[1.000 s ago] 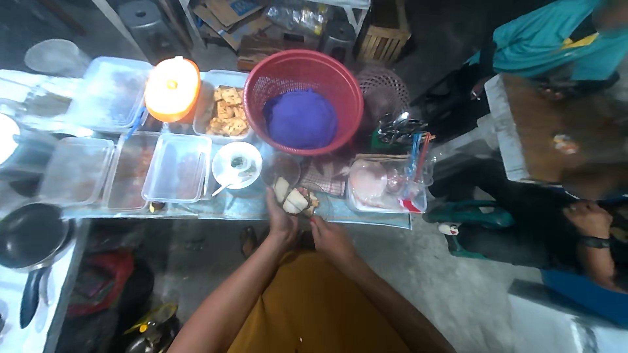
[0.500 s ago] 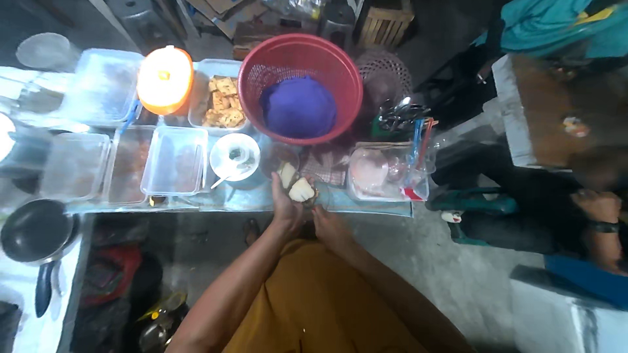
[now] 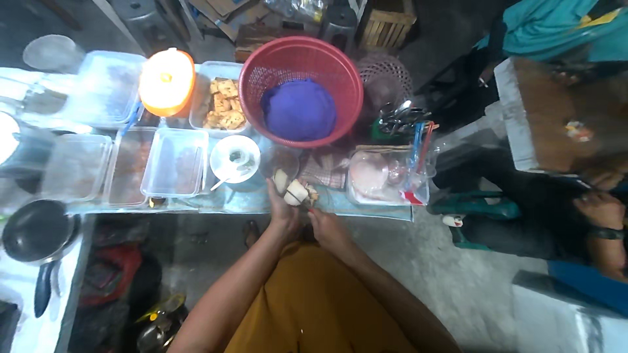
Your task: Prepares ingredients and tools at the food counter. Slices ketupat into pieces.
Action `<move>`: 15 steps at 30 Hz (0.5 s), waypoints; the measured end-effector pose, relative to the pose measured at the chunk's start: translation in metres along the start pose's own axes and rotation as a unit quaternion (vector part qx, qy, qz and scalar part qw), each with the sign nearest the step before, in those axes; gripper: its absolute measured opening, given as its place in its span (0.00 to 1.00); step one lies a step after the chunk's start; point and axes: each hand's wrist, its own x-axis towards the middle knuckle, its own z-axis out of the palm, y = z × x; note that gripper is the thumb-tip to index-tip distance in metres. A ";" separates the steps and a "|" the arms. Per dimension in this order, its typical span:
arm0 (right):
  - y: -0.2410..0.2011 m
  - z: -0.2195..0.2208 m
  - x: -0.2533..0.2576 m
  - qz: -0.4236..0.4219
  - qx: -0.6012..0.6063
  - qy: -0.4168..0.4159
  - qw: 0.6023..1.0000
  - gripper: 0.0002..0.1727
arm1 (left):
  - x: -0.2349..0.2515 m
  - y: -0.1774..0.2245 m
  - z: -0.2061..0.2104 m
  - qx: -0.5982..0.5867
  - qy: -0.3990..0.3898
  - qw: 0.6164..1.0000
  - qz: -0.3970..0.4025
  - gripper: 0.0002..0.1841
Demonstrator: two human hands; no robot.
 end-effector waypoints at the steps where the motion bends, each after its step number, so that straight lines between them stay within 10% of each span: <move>1: -0.002 0.001 -0.001 0.004 -0.028 0.015 0.999 0.26 | 0.000 0.001 -0.001 -0.003 0.002 1.000 -0.005 0.40; 7: 0.006 -0.009 -0.008 -0.062 -0.054 0.114 0.990 0.23 | 0.005 0.012 -0.006 0.061 0.001 0.995 -0.079 0.43; 15: 0.057 -0.050 0.011 -0.213 -0.205 0.116 0.948 0.23 | 0.012 0.044 -0.018 0.281 -0.200 0.903 -0.256 0.38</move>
